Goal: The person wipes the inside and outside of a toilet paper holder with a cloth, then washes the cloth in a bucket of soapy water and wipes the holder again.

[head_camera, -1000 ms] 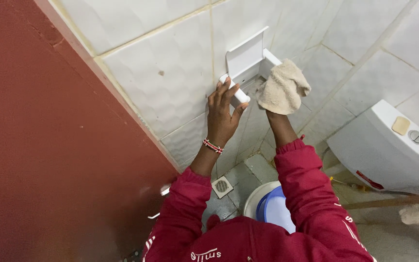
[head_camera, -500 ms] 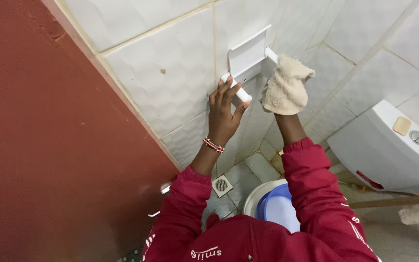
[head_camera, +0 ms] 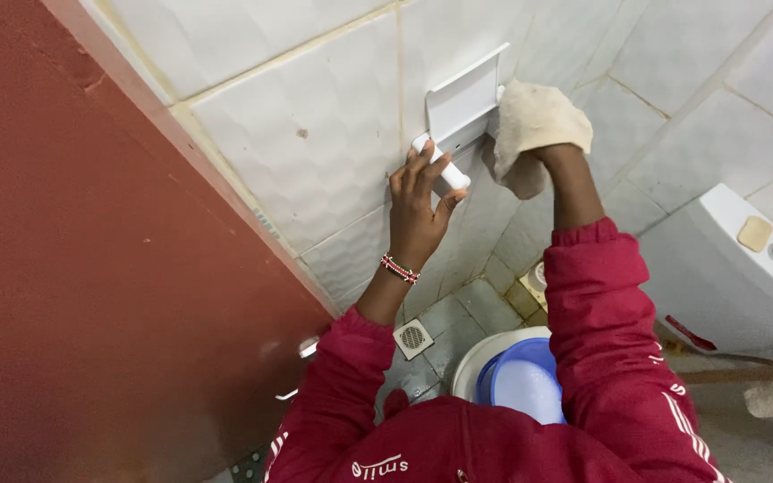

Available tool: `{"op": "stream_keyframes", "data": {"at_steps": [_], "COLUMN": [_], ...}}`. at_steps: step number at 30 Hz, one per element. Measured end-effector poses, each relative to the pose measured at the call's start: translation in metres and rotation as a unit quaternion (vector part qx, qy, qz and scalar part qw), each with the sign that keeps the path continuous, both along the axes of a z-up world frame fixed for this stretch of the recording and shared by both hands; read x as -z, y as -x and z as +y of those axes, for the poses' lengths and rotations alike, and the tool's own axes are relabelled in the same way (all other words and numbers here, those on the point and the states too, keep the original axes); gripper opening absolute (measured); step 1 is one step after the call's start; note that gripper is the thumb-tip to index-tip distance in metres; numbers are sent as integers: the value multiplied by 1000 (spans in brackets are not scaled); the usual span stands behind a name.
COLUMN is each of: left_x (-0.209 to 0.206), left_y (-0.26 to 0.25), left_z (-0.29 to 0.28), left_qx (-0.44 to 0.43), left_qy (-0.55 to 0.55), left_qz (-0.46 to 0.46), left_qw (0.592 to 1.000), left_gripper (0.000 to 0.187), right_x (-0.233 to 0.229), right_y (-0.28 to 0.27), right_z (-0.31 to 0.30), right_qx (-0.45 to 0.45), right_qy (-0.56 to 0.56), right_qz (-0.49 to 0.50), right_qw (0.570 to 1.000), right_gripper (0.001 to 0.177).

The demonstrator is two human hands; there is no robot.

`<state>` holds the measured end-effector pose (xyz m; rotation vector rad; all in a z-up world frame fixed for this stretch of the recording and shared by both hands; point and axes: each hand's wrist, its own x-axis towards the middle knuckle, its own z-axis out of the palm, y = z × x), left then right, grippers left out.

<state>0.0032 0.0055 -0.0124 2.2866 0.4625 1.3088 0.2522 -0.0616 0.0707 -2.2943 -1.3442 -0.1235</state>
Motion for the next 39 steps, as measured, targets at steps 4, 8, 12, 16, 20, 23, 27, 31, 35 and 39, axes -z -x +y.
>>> {"op": "stream_keyframes", "data": {"at_steps": [4,8,12,16,20,23,27,31,35,39], "left_x": [1,2,1,1,2,1,1,-1,0,0], "left_y": [0,-2,-1,0,0,1,2,0,2,0], "left_z": [0,-1,-1,-1,0,-1,-3,-2,-2,-2], "left_qx": [-1,-12,-12,-11,-12,-9,-2,-6,-15,-12], "left_qy": [4,-9,-10,-1,-9,-10,5,14,-9,-6], "left_qz": [4,7,12,13,14,16,6,8,9,1], "left_qw": [1000,1000,1000,1000,1000,1000,1000,1000,1000,1000], "left_gripper": [61,64,65,65,65,65,64,64,63,64], "right_x": [4,18,19,26,21,1,10,72,109,116], "right_y": [5,40,81,109,129,141,137,107,77,67], "right_z": [-15,-23,-36,-30,-19,-7,14,45,60,66], "right_qx": [-16,127,229,298,276,263,333,192,142,124], "right_qy": [1,-88,-163,-378,-113,-163,-257,-417,-403,-392], "right_qz": [6,20,72,514,256,320,369,441,545,569], "right_qw": [1000,988,957,710,919,895,829,771,722,713], "right_gripper": [30,30,31,43,38,38,39,42,43,44]}}
